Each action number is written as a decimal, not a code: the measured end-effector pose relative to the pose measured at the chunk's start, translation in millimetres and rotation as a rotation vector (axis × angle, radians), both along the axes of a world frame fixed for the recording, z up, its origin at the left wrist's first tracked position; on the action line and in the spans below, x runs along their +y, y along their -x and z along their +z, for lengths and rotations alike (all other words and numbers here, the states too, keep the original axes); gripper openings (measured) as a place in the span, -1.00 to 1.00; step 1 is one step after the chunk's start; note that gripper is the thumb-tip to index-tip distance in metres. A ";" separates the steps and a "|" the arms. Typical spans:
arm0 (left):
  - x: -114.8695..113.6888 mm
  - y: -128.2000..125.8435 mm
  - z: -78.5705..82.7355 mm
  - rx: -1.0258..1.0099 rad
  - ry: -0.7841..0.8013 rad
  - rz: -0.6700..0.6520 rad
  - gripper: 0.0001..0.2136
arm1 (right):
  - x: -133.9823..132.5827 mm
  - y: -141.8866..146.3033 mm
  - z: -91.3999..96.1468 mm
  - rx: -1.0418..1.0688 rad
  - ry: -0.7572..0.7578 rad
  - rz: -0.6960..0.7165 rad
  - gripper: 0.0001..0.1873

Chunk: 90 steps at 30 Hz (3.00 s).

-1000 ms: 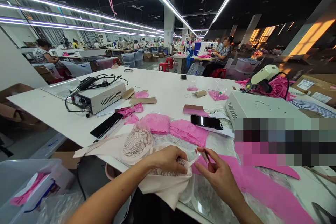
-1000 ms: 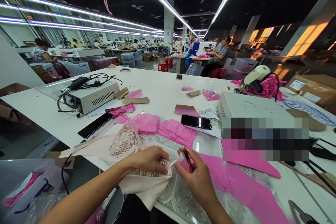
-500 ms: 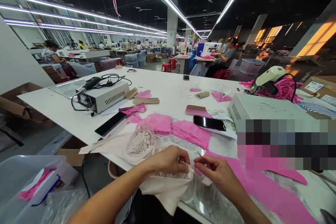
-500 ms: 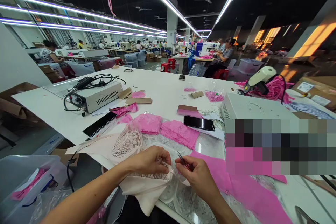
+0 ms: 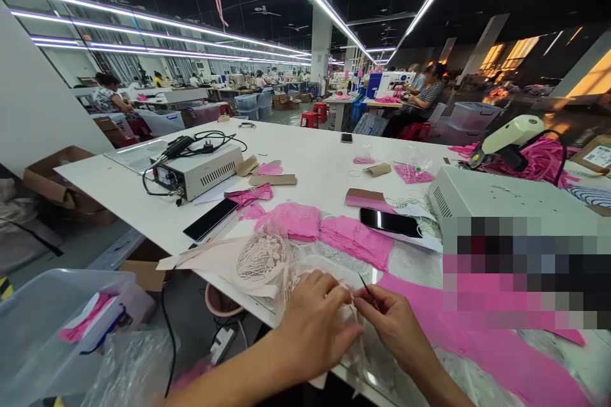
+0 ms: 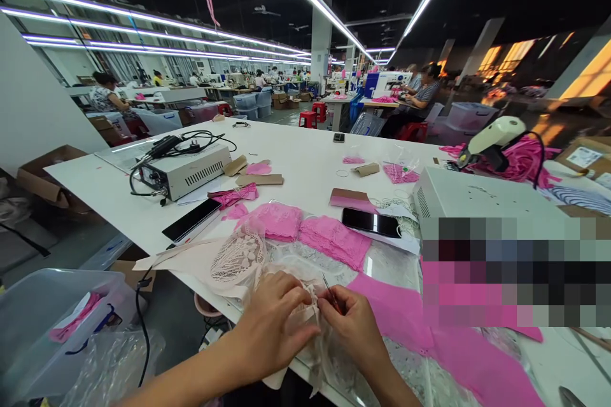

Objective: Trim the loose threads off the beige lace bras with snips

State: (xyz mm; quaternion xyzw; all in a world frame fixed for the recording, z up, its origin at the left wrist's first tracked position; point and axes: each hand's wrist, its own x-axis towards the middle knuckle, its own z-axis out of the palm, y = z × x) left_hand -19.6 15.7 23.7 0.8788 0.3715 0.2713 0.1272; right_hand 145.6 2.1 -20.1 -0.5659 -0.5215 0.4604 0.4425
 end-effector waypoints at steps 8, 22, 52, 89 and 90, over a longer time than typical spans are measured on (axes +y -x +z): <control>-13.0 -6.0 -27.0 -0.021 -0.068 0.144 -0.91 | -7.1 3.0 5.6 -0.035 -0.014 0.012 -0.73; -20.1 -5.7 -24.2 -0.189 0.177 0.209 -0.95 | -13.3 10.0 -1.6 -0.001 -0.043 -0.026 -0.75; -23.2 -2.3 -26.3 -0.123 0.084 0.319 -0.85 | -11.7 24.1 6.8 -0.029 -0.027 0.003 -0.77; 3.9 -18.1 -45.9 -0.547 0.397 0.333 -0.86 | -23.5 16.0 -1.0 0.610 0.507 0.099 -0.44; 3.5 -18.3 -46.8 -0.538 0.375 0.335 -0.87 | -23.2 15.8 -1.5 0.627 0.522 0.094 -0.44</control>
